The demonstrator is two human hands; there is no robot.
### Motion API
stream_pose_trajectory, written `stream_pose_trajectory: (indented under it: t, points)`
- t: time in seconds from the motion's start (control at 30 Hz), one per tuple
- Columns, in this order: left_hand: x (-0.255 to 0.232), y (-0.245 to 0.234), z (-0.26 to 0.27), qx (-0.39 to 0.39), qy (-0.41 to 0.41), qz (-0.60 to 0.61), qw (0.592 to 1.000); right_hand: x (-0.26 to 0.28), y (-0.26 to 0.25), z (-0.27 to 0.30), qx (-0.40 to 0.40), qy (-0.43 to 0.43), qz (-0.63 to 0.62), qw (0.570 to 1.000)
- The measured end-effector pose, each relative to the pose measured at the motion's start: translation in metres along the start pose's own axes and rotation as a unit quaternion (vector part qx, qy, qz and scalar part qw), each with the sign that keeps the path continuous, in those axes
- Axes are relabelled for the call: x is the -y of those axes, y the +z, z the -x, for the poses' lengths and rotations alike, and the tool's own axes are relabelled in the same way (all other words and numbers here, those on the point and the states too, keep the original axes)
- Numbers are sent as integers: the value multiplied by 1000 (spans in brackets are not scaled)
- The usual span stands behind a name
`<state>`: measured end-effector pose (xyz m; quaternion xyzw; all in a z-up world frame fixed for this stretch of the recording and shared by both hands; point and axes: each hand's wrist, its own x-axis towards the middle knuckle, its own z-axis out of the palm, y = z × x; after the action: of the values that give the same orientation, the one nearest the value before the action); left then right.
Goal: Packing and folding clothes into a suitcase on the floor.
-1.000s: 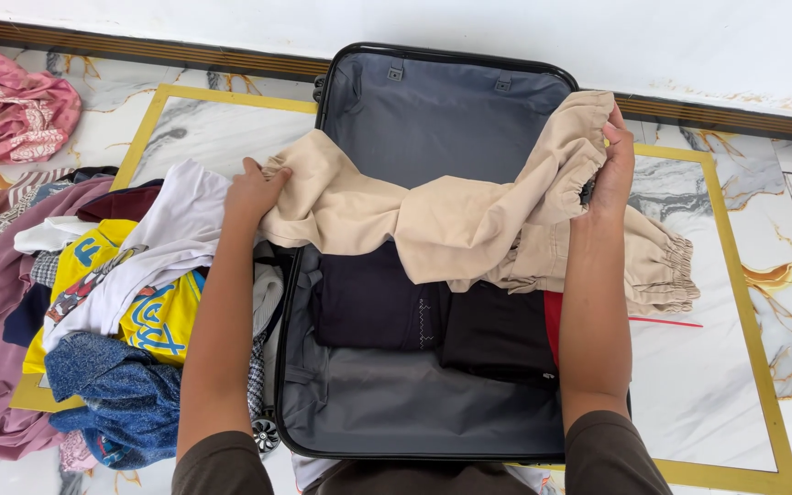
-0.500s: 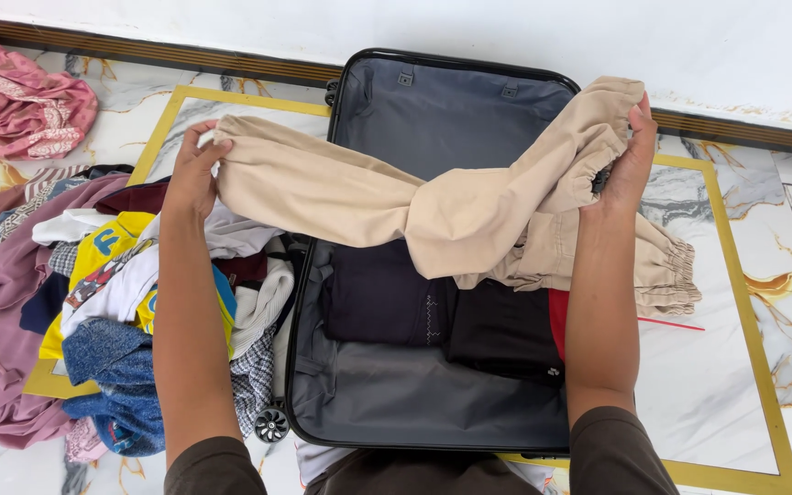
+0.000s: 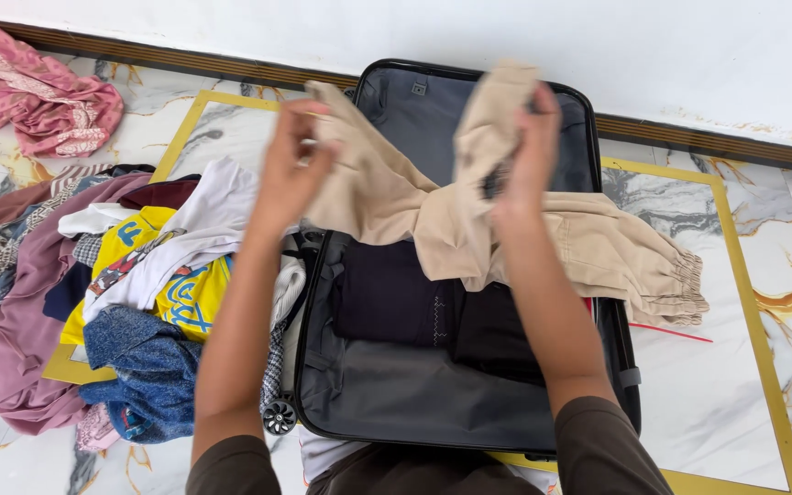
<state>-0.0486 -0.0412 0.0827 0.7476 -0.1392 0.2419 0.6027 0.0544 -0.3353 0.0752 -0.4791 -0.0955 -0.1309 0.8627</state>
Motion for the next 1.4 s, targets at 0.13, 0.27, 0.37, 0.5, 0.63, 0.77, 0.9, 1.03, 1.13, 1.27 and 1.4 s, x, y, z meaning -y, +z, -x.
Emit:
stream_pose_trajectory:
  t: [0.13,0.27,0.37,0.5,0.63,0.77,0.9,1.03,1.13,1.27,1.4]
  points:
    - [-23,70,11,29,-16,-29,999,-7,71,58,132,164,-160,964]
    - [-35,95,7,6,50,-89,995,-8,73,66,186,127,-102,969]
    - [-49,105,-8,53,-11,-131,990,-2,64,52,167,118,-98,974]
    - [-84,127,-30,126,-30,-153,980,16,47,34,127,92,-47,987]
    - [-71,142,-46,190,29,-110,975,33,25,14,101,65,-68,990]
    - [-58,146,-68,301,41,34,952,37,9,-7,94,44,-50,993]
    - [-50,149,-97,303,27,-9,952,24,-10,-31,104,11,-85,991]
    - [-49,166,-129,227,-113,5,967,17,-16,-44,69,-22,-58,996]
    - [22,192,-130,115,-75,183,974,-17,-35,-46,32,43,-114,992]
    - [64,211,-116,37,113,123,985,-34,-33,-52,50,51,-118,990]
    - [89,227,-84,-100,90,135,982,-36,-26,-51,63,70,-104,990]
